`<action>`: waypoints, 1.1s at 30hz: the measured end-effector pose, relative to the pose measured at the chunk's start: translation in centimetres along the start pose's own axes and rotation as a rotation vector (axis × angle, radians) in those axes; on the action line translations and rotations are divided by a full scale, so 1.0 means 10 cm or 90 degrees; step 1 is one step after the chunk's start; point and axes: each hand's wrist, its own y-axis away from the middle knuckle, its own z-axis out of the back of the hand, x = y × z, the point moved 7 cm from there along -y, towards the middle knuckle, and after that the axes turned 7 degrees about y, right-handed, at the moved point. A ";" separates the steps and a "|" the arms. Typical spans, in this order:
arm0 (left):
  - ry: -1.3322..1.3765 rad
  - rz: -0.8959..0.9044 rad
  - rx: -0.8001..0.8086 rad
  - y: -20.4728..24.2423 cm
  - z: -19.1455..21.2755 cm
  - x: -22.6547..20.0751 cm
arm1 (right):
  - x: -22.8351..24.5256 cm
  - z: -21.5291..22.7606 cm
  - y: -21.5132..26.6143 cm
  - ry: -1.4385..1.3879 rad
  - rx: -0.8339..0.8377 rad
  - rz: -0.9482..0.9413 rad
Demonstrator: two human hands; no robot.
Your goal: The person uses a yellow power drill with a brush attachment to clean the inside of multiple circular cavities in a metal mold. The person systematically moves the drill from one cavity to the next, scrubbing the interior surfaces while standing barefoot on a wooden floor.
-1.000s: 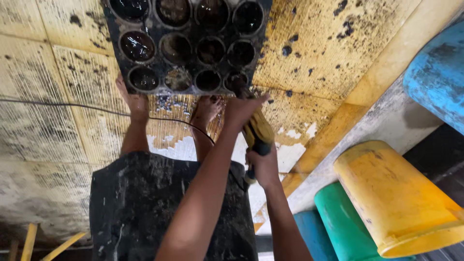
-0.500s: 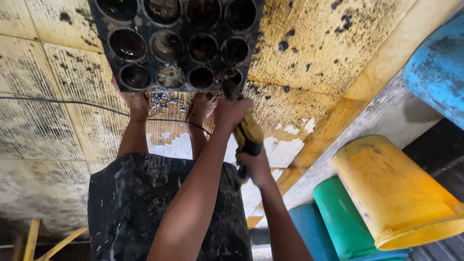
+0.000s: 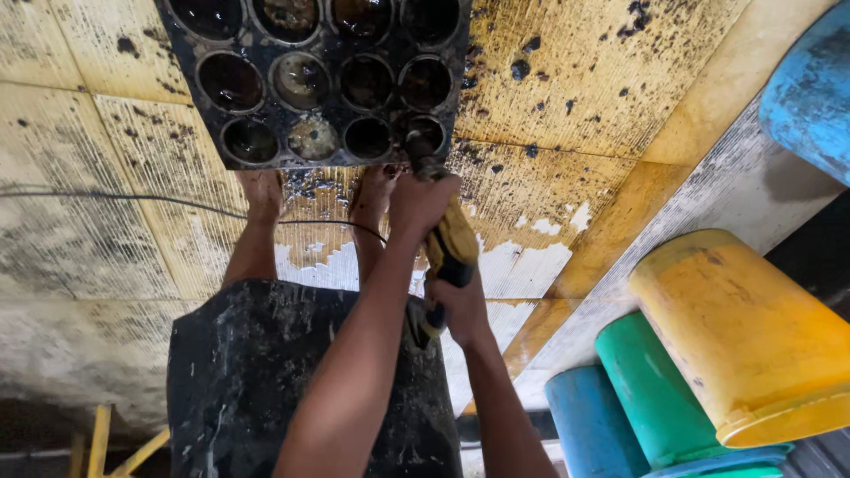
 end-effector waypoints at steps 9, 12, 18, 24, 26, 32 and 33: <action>-0.119 -0.061 0.024 -0.07 -0.10 -0.11 | -0.06 -0.10 -0.09 -0.087 -0.029 0.050; -0.092 0.048 0.048 -0.14 0.01 0.01 | -0.18 -0.18 0.00 -0.064 -0.068 -0.035; -0.239 0.008 0.094 -0.17 -0.07 0.02 | -0.25 -0.25 0.03 -0.135 -0.115 -0.012; -0.145 -0.059 0.125 -0.27 -0.03 -0.09 | -0.15 -0.35 -0.07 -0.072 -0.159 0.043; -0.190 0.014 0.125 -0.22 -0.02 0.05 | -0.18 -0.43 -0.10 -0.033 -0.160 0.026; -0.016 -0.095 0.032 0.20 0.43 0.07 | 0.16 -0.44 0.42 0.091 -0.080 0.158; -0.030 -0.098 -0.005 0.25 0.52 0.09 | 0.11 -0.44 0.32 0.107 -0.041 0.089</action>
